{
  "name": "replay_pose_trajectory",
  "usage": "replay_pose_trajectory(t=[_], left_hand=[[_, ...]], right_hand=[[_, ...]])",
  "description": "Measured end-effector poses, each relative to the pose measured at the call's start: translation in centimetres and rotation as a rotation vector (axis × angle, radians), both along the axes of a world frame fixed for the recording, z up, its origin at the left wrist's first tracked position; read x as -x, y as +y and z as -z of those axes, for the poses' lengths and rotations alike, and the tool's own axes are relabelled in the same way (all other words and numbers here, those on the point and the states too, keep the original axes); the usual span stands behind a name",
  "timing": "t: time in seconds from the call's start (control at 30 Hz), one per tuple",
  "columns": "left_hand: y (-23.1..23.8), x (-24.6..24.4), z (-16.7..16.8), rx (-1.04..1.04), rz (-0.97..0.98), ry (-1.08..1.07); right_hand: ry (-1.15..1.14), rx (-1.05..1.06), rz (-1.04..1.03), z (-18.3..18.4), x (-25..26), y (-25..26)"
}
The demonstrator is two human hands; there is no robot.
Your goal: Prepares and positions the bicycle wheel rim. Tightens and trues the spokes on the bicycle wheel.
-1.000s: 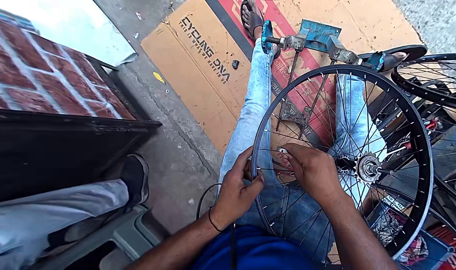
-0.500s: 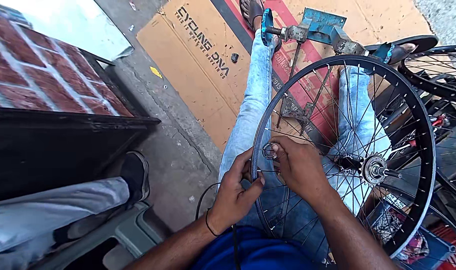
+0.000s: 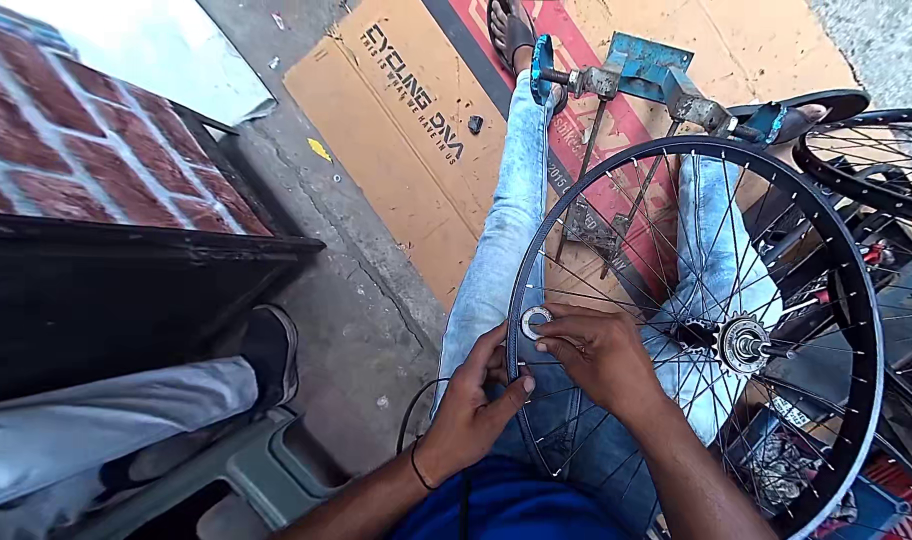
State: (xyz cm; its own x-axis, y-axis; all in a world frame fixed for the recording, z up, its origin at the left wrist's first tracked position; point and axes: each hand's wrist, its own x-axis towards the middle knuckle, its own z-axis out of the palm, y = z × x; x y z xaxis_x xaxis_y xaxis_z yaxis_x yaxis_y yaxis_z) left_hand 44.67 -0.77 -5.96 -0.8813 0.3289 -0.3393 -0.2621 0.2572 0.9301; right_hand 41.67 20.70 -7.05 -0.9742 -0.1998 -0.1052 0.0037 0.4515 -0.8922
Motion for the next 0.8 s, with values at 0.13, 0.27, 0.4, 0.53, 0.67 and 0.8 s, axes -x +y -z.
replay_pose_trajectory(t=[0.13,0.27,0.4,0.53,0.67,0.8], left_hand=[[0.1,-0.3,-0.4,0.002,0.008,0.008],[0.2,0.1,-0.4,0.019,0.021,0.022],[0.0,-0.4,-0.4,0.002,0.026,0.022],[0.2,-0.4,-0.8,-0.028,0.04,0.031],[0.8,-0.7,-1.1,-0.072,0.01,0.047],[0.5,-0.2,-0.6,-0.043,0.004,0.072]], right_hand=[[-0.137,-0.199,0.151,-1.1,0.8,-1.4],[0.07,-0.501,0.188,-1.1,0.2,-3.0],[-0.086,-0.639,-0.022,-1.9,1.1,-3.1],[-0.228,-0.217,-0.134,-2.0,1.6,-0.5],[-0.292,0.284,-0.126,-1.9,1.2,2.0],[-0.136,0.107,-0.082,-1.2,0.9,1.2]])
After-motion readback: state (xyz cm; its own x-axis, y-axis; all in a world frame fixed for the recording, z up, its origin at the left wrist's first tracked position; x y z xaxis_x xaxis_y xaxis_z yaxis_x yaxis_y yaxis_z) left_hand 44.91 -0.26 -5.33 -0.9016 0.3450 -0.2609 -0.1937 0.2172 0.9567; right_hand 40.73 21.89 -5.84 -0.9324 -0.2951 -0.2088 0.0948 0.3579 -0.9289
